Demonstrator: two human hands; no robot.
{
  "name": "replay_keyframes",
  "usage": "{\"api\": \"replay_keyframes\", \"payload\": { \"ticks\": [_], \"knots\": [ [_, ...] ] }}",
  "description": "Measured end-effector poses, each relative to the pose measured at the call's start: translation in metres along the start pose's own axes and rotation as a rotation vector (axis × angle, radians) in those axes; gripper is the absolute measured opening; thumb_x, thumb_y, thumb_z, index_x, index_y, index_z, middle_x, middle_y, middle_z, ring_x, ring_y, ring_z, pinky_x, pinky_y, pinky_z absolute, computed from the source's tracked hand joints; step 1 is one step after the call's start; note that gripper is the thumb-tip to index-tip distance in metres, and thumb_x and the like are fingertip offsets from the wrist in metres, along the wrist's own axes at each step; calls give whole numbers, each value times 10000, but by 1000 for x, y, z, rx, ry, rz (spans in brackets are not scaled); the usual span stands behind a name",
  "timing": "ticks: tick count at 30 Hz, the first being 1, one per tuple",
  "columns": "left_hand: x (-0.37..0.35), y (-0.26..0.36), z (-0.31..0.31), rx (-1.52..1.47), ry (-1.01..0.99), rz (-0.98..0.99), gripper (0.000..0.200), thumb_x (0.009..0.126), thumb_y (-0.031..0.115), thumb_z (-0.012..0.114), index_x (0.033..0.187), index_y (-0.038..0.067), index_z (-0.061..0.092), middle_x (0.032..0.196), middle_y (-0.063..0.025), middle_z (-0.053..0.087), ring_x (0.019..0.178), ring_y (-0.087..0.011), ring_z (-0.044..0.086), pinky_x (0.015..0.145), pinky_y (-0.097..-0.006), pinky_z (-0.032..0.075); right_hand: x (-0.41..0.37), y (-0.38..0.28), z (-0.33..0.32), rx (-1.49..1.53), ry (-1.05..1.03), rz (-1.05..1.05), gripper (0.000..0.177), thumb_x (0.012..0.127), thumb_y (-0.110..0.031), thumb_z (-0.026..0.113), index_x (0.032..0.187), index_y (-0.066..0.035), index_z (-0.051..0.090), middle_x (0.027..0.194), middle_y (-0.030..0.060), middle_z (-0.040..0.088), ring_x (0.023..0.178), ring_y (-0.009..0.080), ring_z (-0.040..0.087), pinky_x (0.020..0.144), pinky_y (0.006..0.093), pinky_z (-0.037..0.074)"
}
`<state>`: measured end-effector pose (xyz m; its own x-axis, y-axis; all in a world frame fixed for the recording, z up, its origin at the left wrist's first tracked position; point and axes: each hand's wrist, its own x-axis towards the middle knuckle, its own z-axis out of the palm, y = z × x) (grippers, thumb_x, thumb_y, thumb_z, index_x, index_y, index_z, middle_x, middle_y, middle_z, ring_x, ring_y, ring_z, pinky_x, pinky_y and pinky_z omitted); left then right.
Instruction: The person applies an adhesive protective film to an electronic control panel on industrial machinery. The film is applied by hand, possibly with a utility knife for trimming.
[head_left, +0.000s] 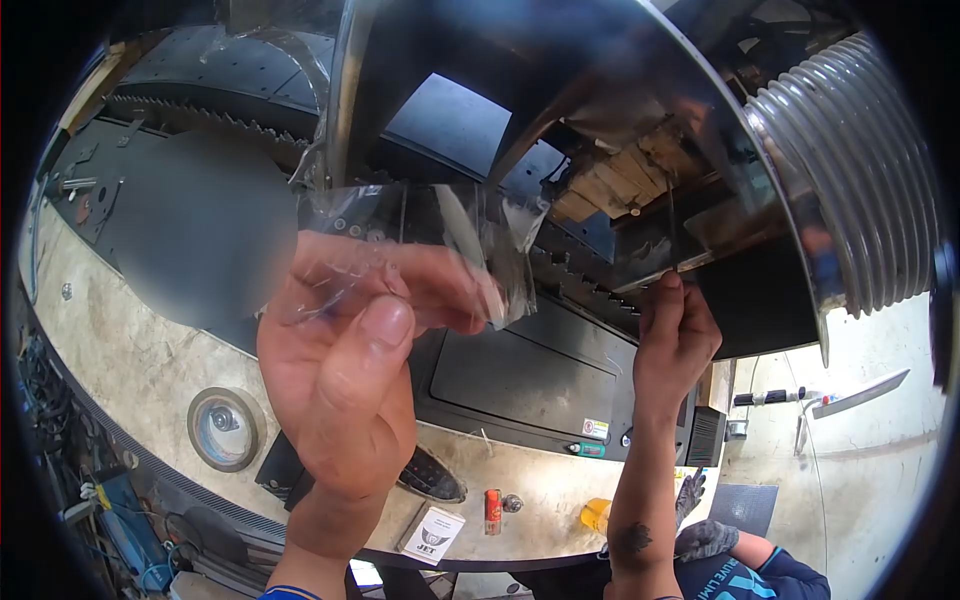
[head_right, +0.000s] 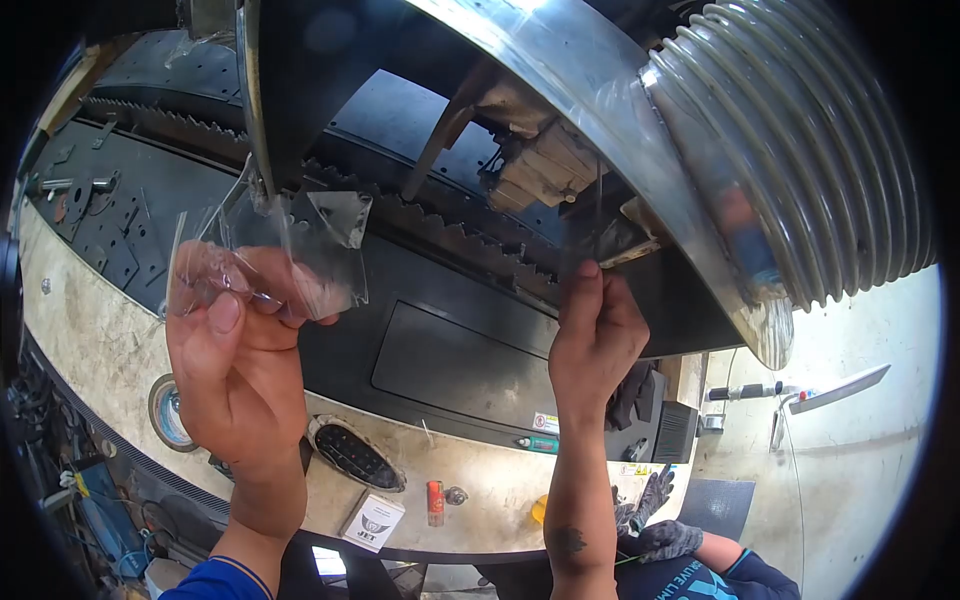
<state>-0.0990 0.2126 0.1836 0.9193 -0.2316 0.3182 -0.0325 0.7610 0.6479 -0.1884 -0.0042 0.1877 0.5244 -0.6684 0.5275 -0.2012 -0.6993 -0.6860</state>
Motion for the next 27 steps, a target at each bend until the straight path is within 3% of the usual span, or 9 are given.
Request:
{"api": "replay_keyframes", "payload": {
  "ticks": [13, 25, 27],
  "knots": [
    [1, -5, -3, 4, 12, 0, 171, 867, 160, 476, 973, 33, 433, 854, -193, 573, 763, -236, 576, 727, -395, 496, 0, -13, 6, 218, -35, 135, 401, 968, -265, 504, 665, -8, 555, 510, -6, 474, 450, 37, 410, 406, 205, 266],
    [2, -4, -4, -31, 22, 0, 151, 869, 148, 472, 964, 37, 436, 849, -186, 570, 760, -227, 580, 737, -385, 512, -1, -21, 9, 777, -76, 406, 289, 966, -217, 489, 806, 8, 575, 558, 29, 458, 434, 99, 367, 416, 263, 319],
    [2, -4, -5, -22, 21, -6, 147, 869, 146, 471, 960, 37, 434, 851, -187, 572, 758, -229, 580, 738, -383, 511, 0, -21, 6, 887, -158, 466, 285, 973, -228, 462, 839, 2, 567, 570, 26, 441, 448, 106, 352, 438, 268, 297]
  ]
}}
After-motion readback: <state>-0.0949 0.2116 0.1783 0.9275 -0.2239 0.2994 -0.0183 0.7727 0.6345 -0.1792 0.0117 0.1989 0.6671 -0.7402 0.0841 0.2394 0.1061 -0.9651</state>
